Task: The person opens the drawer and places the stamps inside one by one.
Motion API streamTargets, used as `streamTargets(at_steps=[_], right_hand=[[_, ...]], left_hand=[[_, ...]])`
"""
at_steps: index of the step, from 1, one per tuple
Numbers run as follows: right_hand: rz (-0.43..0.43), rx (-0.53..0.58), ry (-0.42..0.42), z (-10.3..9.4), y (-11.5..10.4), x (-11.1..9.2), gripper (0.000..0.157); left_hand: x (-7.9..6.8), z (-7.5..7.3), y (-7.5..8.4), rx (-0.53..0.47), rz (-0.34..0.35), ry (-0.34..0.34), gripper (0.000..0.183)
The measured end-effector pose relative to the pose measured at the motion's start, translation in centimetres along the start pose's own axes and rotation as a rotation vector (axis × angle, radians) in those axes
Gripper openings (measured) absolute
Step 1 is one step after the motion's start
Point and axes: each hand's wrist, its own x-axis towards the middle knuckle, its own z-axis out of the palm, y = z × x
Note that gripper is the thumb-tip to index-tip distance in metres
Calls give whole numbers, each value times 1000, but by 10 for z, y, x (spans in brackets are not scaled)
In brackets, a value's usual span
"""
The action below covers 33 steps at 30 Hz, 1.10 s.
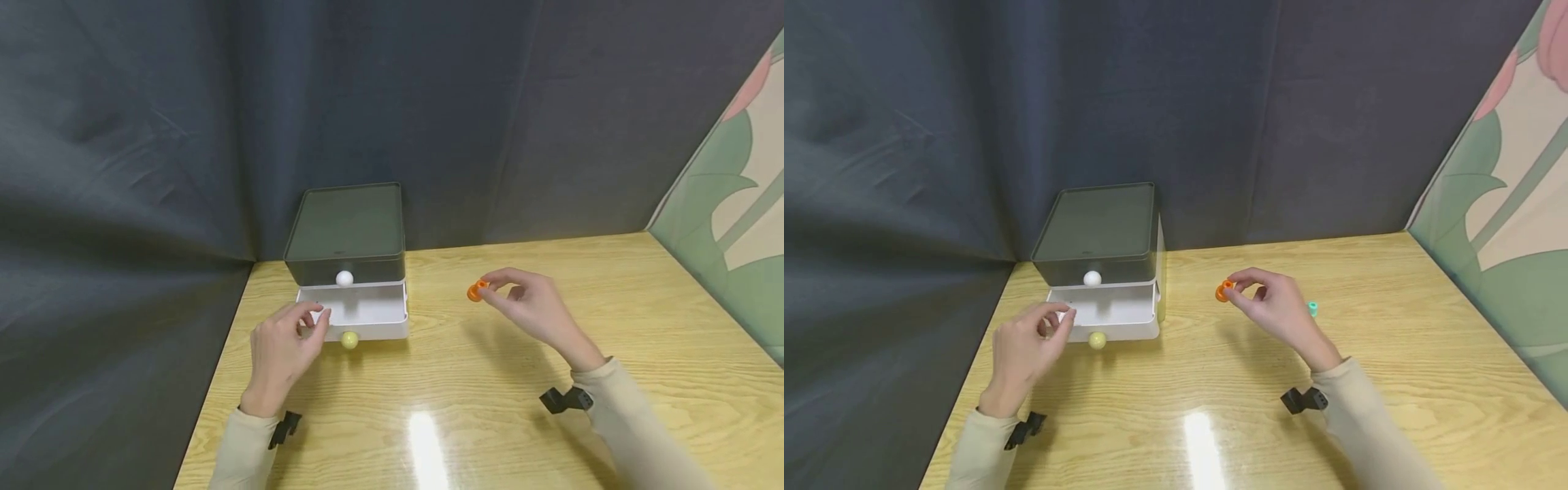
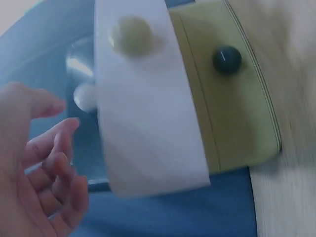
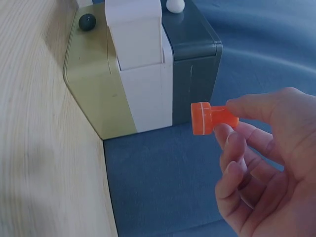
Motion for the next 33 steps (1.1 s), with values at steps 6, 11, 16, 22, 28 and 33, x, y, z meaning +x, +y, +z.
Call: streamTargets(at_steps=[6,11,16,22,28,33], right_hand=[[-14,7,-22,10,-9,5,25],[-41,14,-24,19,-18,9,22],[-66,25,-26,27,-29,12,21],[-98,61,-38,37,-39,18,19],[-144,94,-48,45,-53,26,17],[-156,124,-85,58,-63,34,17]], left_hand=[[7,0,-17,68,-240,-89,32],[7,1,-24,95,-314,-180,43],[6,1,-25,99,-320,-205,47],[7,-1,-25,105,-321,-215,48],[7,-4,-26,92,-336,-214,39],[7,-8,-28,70,-329,-225,34]])
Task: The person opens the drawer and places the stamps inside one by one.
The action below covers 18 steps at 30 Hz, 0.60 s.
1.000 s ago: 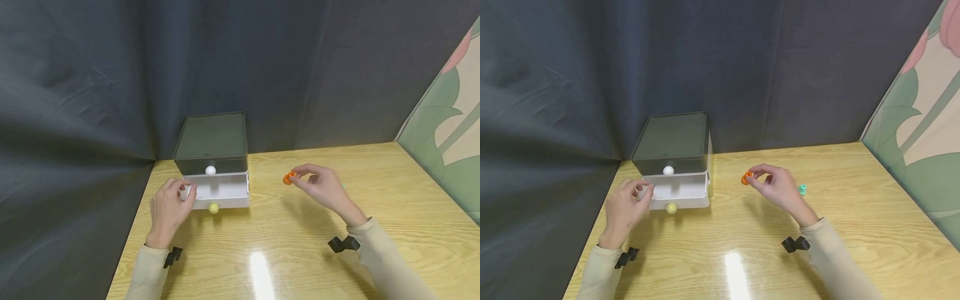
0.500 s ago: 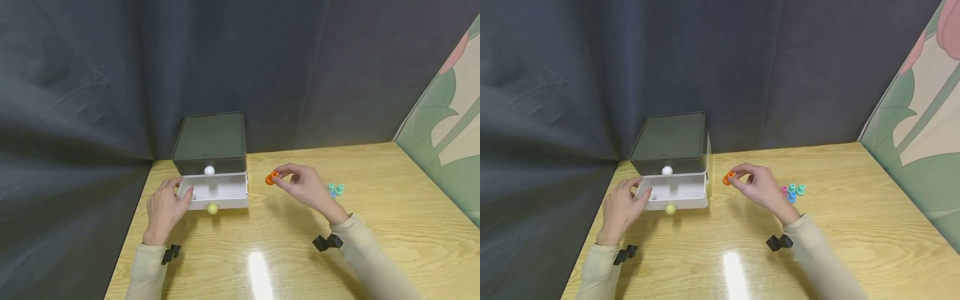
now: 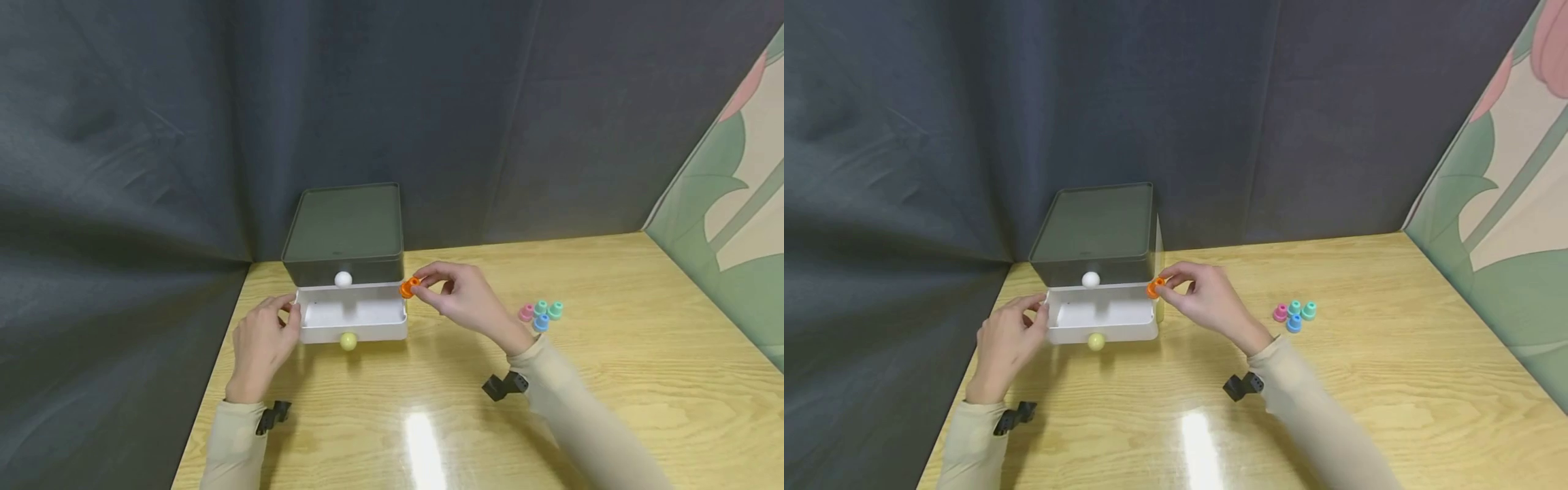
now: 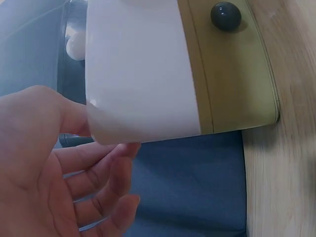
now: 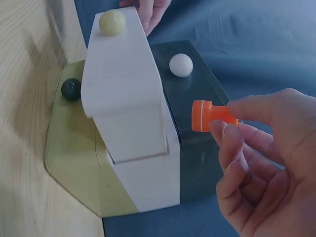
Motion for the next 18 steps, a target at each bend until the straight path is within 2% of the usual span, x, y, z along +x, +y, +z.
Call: streamTargets(at_steps=[7,14,18], right_hand=[[7,56,-68,22,-5,11,17],[-53,49,-90,41,-12,16,13],[-35,25,-114,49,-18,20,14]], left_hand=[[-2,-6,-4,-1,5,-79,33],[-3,-9,-2,15,16,-109,31],[-4,-13,-1,36,35,-121,30]])
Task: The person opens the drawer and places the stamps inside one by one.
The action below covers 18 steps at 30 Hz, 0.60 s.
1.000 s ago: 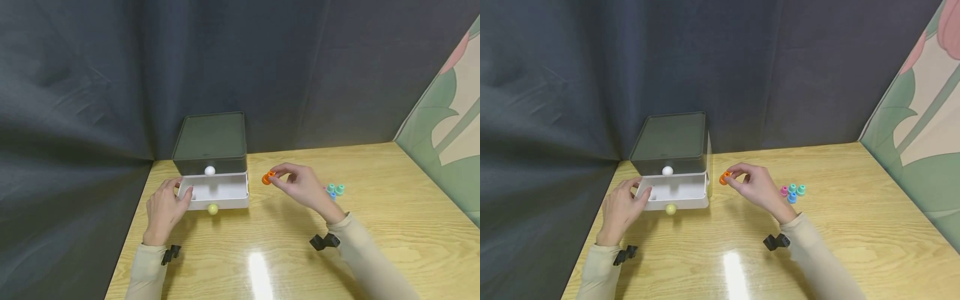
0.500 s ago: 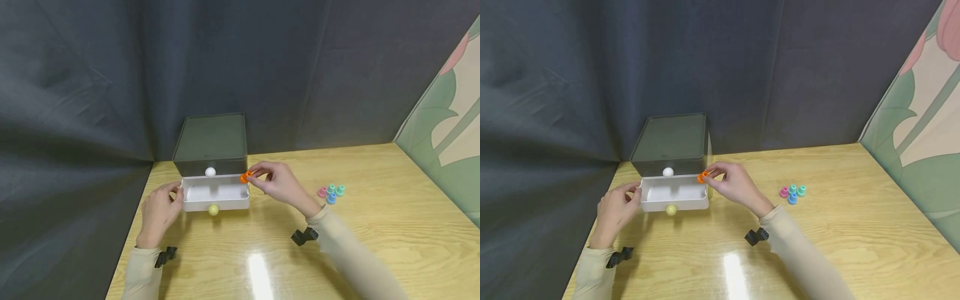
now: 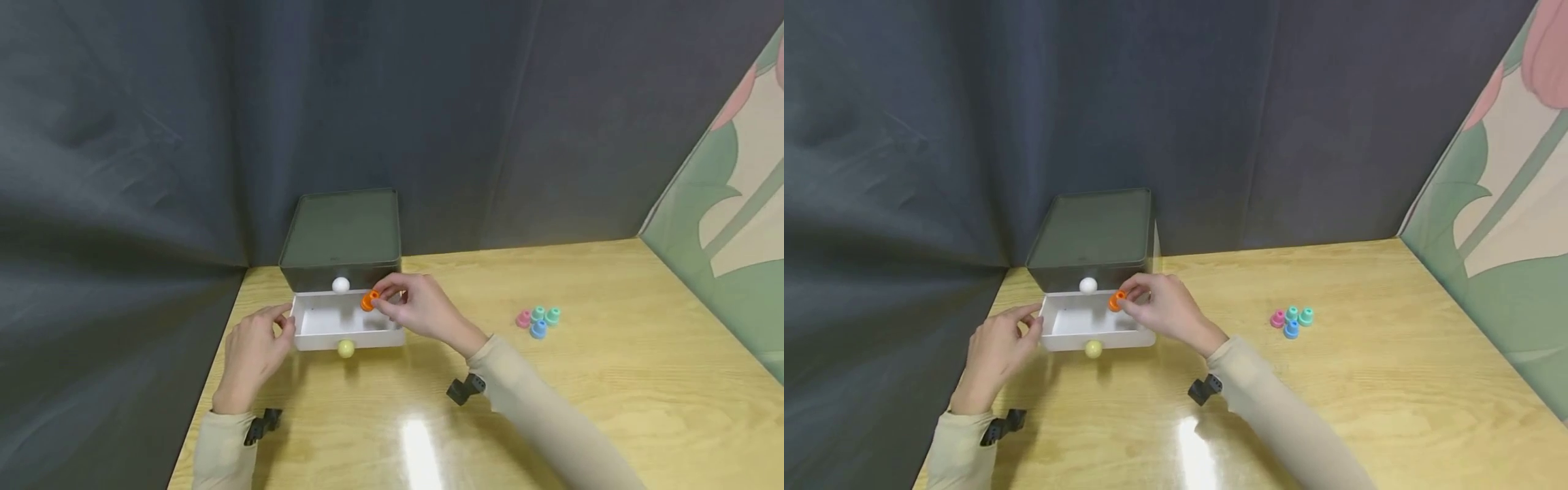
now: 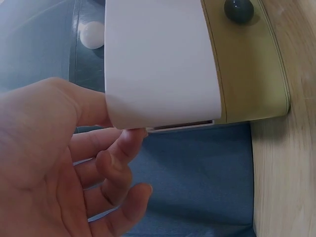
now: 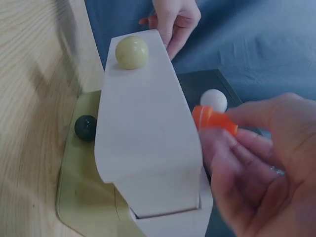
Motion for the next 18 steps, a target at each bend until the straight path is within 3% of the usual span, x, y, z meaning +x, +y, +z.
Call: streamTargets(at_steps=[5,18], right_hand=[[74,-41,-50,7,-3,8,17],[53,-254,-100,30,5,20,12]], left_hand=[[-2,-6,1,11,-1,-37,32],[-1,-5,1,16,10,-61,32]])
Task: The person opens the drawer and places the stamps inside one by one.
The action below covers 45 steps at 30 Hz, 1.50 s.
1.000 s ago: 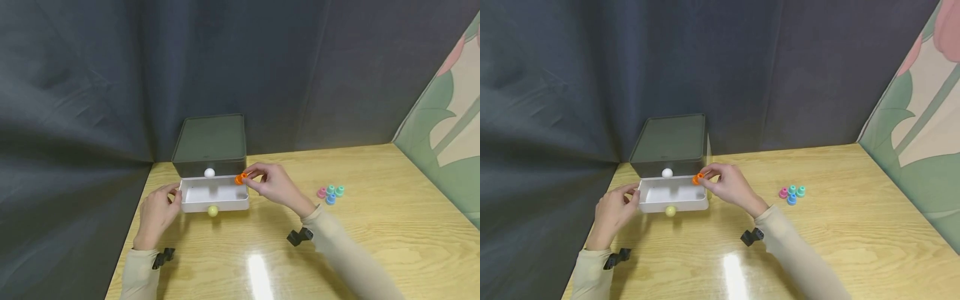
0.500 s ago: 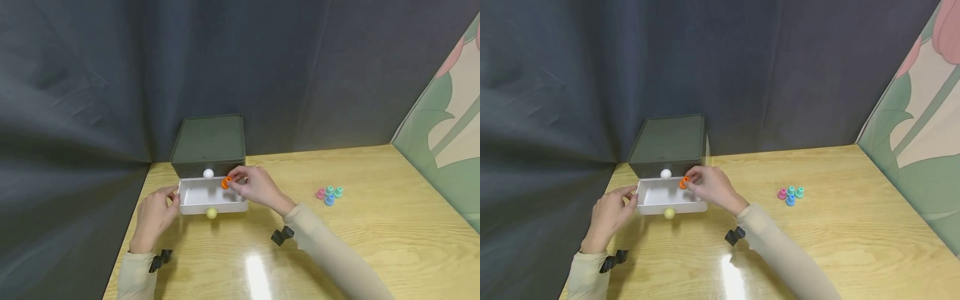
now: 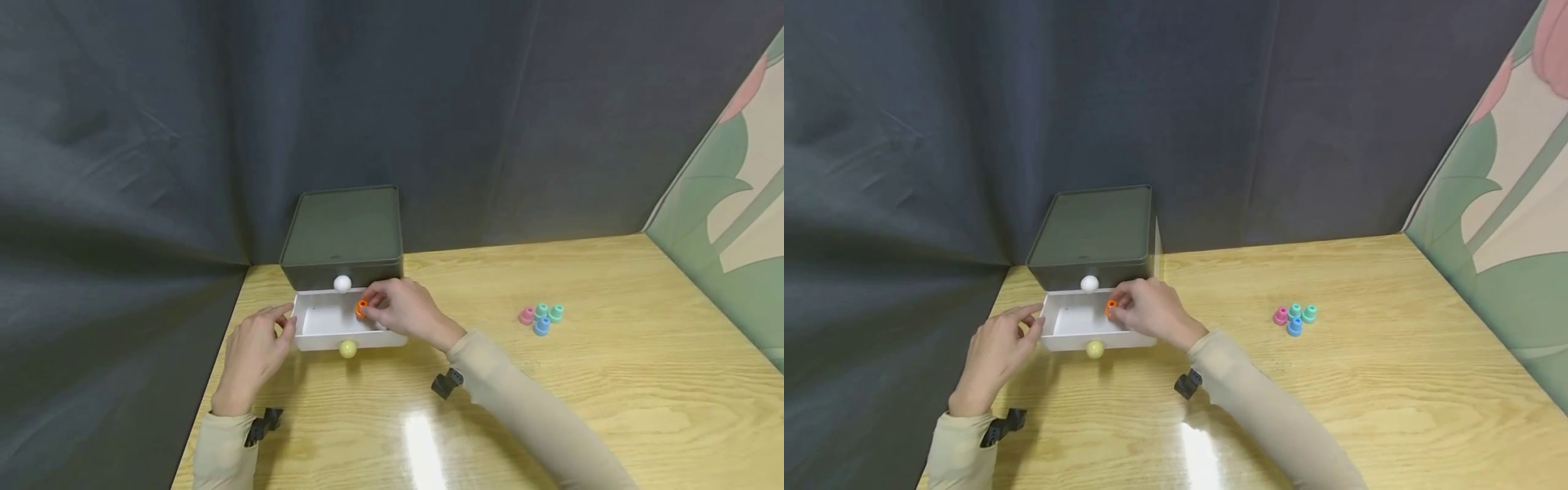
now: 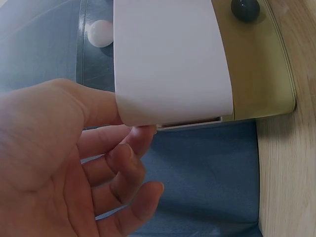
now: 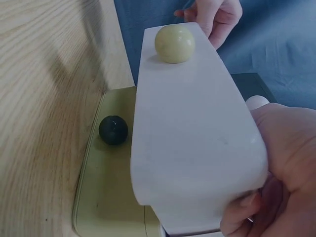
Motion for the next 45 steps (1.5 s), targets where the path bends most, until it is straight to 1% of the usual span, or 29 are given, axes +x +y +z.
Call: streamTargets(at_steps=[10,17,21,37,45], right_hand=[[29,-47,-10,2,-1,1,12],[20,-71,-2,1,-2,4,12],[21,-94,-15,2,-3,5,14],[10,-92,-4,5,-2,4,17],[2,-38,3,6,2,3,22]], left_hand=[[2,-1,2,1,8,1,32],[2,0,2,-11,10,3,33],[2,-1,2,-7,1,-3,33],[2,-2,2,5,6,-10,33],[0,0,2,-10,-3,-19,35]])
